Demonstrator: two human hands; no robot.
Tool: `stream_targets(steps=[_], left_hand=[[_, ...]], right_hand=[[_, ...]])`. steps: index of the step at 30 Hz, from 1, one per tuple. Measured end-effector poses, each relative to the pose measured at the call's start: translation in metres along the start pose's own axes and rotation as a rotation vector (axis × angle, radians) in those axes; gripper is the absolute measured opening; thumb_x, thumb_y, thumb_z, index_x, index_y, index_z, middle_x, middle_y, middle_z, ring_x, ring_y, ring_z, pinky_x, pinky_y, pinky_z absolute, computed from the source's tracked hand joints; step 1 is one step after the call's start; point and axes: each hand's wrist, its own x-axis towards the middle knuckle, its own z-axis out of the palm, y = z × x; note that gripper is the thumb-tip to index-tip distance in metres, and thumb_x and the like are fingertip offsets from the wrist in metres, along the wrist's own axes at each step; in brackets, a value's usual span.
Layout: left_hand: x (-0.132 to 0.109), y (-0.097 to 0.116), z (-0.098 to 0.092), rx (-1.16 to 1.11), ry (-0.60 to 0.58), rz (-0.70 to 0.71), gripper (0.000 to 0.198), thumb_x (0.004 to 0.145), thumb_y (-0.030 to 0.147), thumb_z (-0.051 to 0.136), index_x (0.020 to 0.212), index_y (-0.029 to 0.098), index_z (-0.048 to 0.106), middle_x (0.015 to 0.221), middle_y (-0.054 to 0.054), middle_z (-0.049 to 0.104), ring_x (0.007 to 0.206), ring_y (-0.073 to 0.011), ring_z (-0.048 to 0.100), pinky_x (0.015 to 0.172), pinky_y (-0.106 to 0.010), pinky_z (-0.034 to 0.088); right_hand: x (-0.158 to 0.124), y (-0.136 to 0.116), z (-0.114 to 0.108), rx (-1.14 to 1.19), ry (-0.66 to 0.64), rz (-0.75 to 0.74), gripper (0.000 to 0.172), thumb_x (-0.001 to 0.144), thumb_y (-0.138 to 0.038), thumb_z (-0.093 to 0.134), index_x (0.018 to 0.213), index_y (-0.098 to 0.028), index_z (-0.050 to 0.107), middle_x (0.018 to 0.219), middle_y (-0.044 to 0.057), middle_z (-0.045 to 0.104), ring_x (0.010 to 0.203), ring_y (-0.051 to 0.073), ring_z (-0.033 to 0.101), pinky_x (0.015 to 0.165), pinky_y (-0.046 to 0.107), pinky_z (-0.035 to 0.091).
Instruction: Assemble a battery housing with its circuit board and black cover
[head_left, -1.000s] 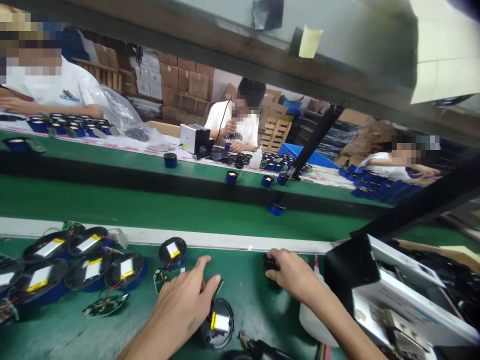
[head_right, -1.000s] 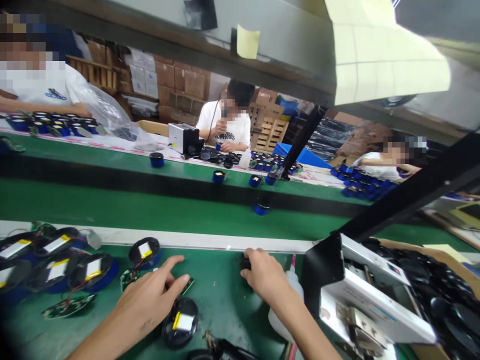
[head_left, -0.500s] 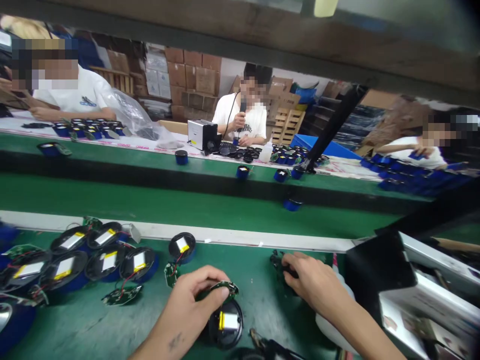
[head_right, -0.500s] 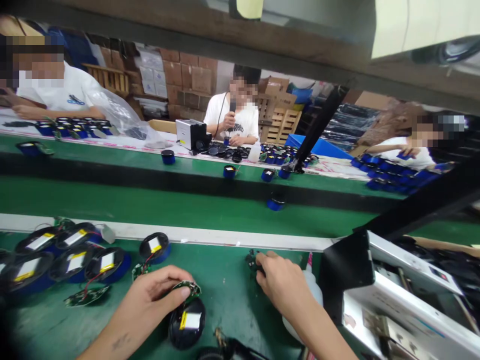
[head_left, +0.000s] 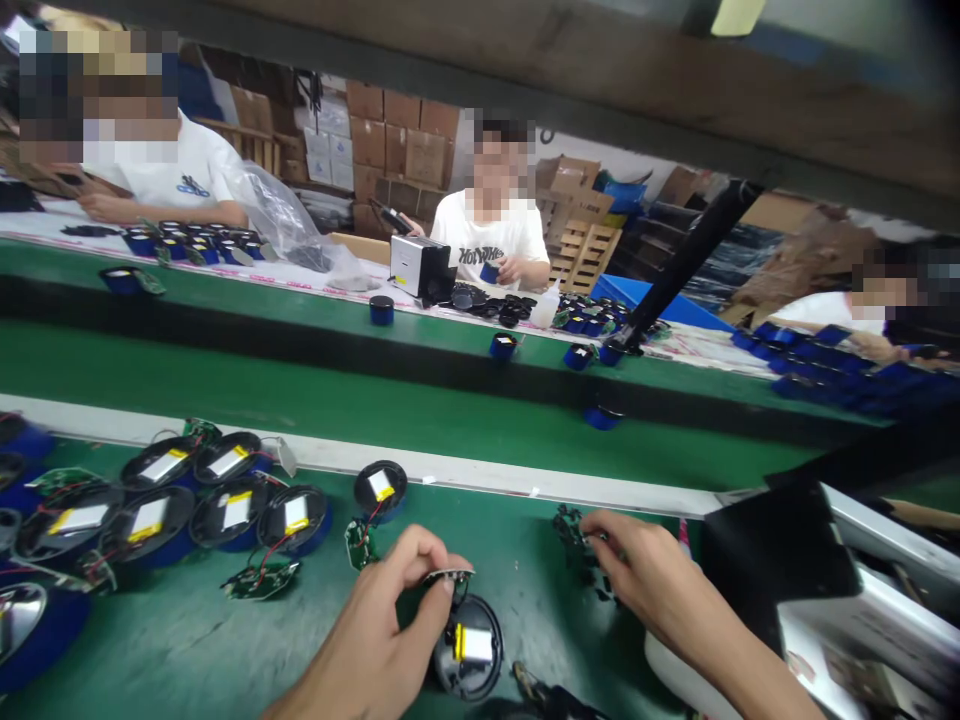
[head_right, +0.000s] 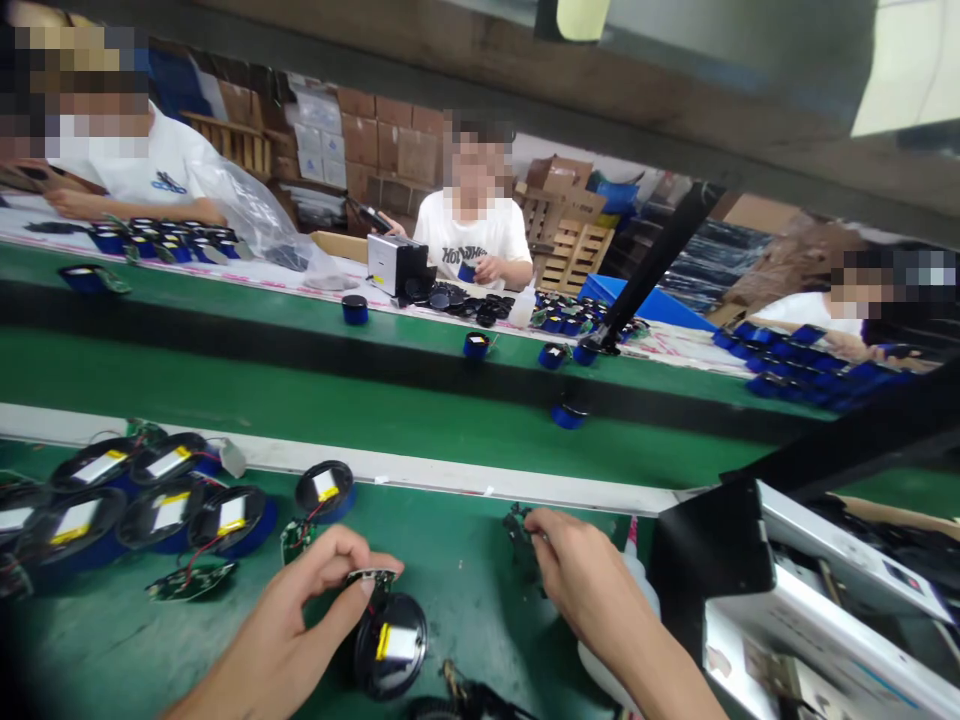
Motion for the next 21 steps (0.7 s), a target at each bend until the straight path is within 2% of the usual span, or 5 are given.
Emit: stream_targets(steps=[3,5,9,13,21], left_hand=[[-0.003,-0.007,0.002,0.016,-0.005,0.024,0.022,0.09,0.049,0.045,0.087,0.028,0.04,0.117,-0.006,0.072,0.112,-0.0261,0.064,0.101,-0.052,0.04],[-0.003,-0.012,0.005,0.04,-0.01,0.072,0.02,0.092,0.047,0.043,0.086,0.028,0.037,0.111,-0.005,0.072,0.108,-0.0246,0.063,0.098,-0.049,0.043],[-0.001,-0.016,0.006,0.215,0.025,0.201,0.015,0.095,0.038,0.036,0.085,0.028,0.036,0.092,0.0,0.067,0.084,-0.018,0.061,0.08,-0.037,0.046],[0.0,-0.012,0.002,0.43,0.079,0.242,0.01,0.089,0.037,0.047,0.085,0.028,0.046,0.084,0.005,0.062,0.078,-0.0174,0.059,0.077,-0.035,0.044],[-0.002,0.002,-0.01,0.384,-0.024,0.105,0.026,0.074,0.03,0.061,0.099,0.039,0.063,0.109,0.01,0.07,0.107,-0.0222,0.062,0.096,-0.041,0.041]], right_hand=[[-0.007,-0.008,0.002,0.257,-0.063,0.024,0.03,0.094,-0.036,0.044,0.1,-0.018,0.067,0.071,0.006,0.072,0.068,0.021,0.07,0.065,0.033,0.054],[-0.015,-0.017,0.006,0.62,-0.135,0.015,0.032,0.09,-0.046,0.058,0.1,-0.017,0.068,0.071,0.004,0.071,0.064,0.017,0.068,0.06,0.028,0.055],[-0.029,-0.038,0.01,1.299,-0.243,-0.01,0.034,0.076,-0.035,0.084,0.099,-0.02,0.064,0.079,0.0,0.073,0.055,0.011,0.066,0.053,0.022,0.053],[-0.034,-0.053,0.006,1.385,-0.258,0.062,0.028,0.071,-0.03,0.089,0.078,-0.014,0.066,0.077,0.004,0.075,0.055,0.009,0.067,0.054,0.019,0.053],[-0.036,-0.055,0.013,1.333,-0.292,0.03,0.018,0.077,-0.032,0.085,0.088,-0.02,0.079,0.072,0.002,0.074,0.06,0.008,0.067,0.06,0.018,0.054]])
